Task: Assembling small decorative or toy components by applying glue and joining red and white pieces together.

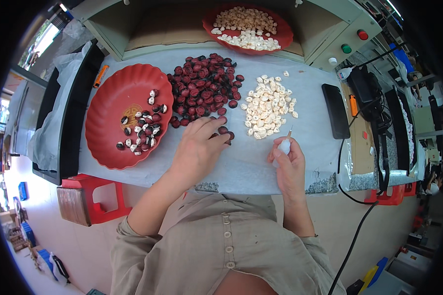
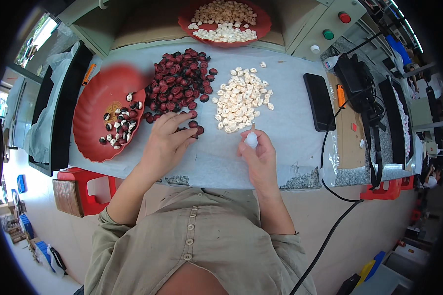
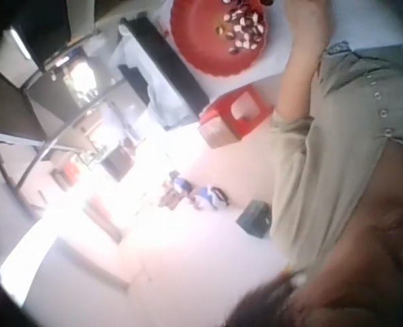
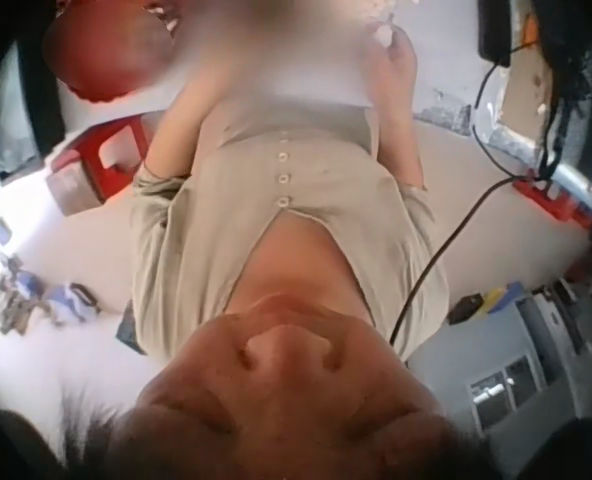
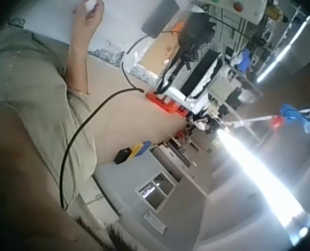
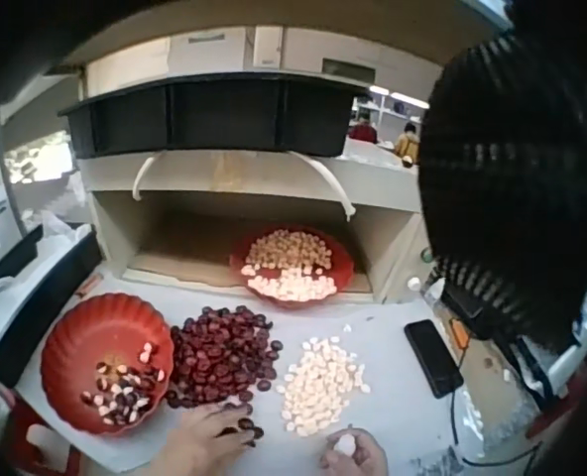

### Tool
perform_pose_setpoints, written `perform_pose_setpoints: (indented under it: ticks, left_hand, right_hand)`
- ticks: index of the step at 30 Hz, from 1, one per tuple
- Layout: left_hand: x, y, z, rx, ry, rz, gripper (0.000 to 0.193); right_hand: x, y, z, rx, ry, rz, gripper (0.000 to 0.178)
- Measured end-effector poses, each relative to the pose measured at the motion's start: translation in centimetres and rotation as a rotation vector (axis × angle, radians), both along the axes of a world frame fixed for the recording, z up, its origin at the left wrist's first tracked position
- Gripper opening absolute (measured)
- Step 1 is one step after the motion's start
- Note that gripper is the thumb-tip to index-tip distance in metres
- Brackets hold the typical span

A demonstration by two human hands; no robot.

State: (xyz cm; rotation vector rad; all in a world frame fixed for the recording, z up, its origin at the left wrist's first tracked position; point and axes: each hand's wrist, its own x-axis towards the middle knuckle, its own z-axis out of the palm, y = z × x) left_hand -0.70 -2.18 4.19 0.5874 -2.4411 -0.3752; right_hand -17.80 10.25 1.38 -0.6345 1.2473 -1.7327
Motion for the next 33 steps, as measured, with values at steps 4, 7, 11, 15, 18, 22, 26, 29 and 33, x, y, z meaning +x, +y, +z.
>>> perform_pose_setpoints:
  ticks: [4, 7, 11, 15, 18, 22, 26, 29, 33]
  left_hand:
    - [1.1, 1.2, -0.6, 0.639, 0.313, 0.024, 0.020]
    - [1.6, 1.9, -0.1, 1.385, 0.525, -0.064, 0.023]
    - [1.3, 2.3, -1.1, 1.964, 0.657, -0.120, 0.025]
    - [1.1, 2.6, -1.7, 2.099, 0.748, -0.248, 0.028]
    - [1.0, 2.5, -2.6, 2.207, 0.863, -0.386, 0.029]
    - [0.6, 2.6, -3.4, 2.371, 1.081, -0.475, 0.026]
    - [0.4, 2.5, -3.1, 2.355, 1.071, -0.358, 0.025]
    - [0.5, 2.3, -3.1, 2.304, 1.032, -0.224, 0.024]
    - [0.8, 2.3, -3.8, 2.245, 1.011, -0.335, 0.023]
  right_hand:
    - [0.4, -0.3, 0.2, -0.041, -0.033, -0.051, 0.022]
    - [0.4, 0.1, 0.4, -0.026, 0.000, -0.019, 0.023]
    - [0.6, 0.2, 0.6, 0.013, -0.047, 0.044, 0.025]
    - [1.3, -0.1, 2.2, 0.001, -0.272, 0.042, 0.023]
    - [1.0, 0.2, 2.0, -0.018, -0.276, -0.001, 0.023]
    - [0.8, 0.4, 2.1, -0.085, -0.491, 0.039, 0.027]
    - [0.6, 0.3, 1.2, -0.106, -0.437, 0.062, 0.027]
    - [1.4, -0.4, 1.8, -0.171, -0.431, 0.008, 0.026]
    - [2.2, -0.8, 2.7, -0.226, -0.299, -0.020, 0.025]
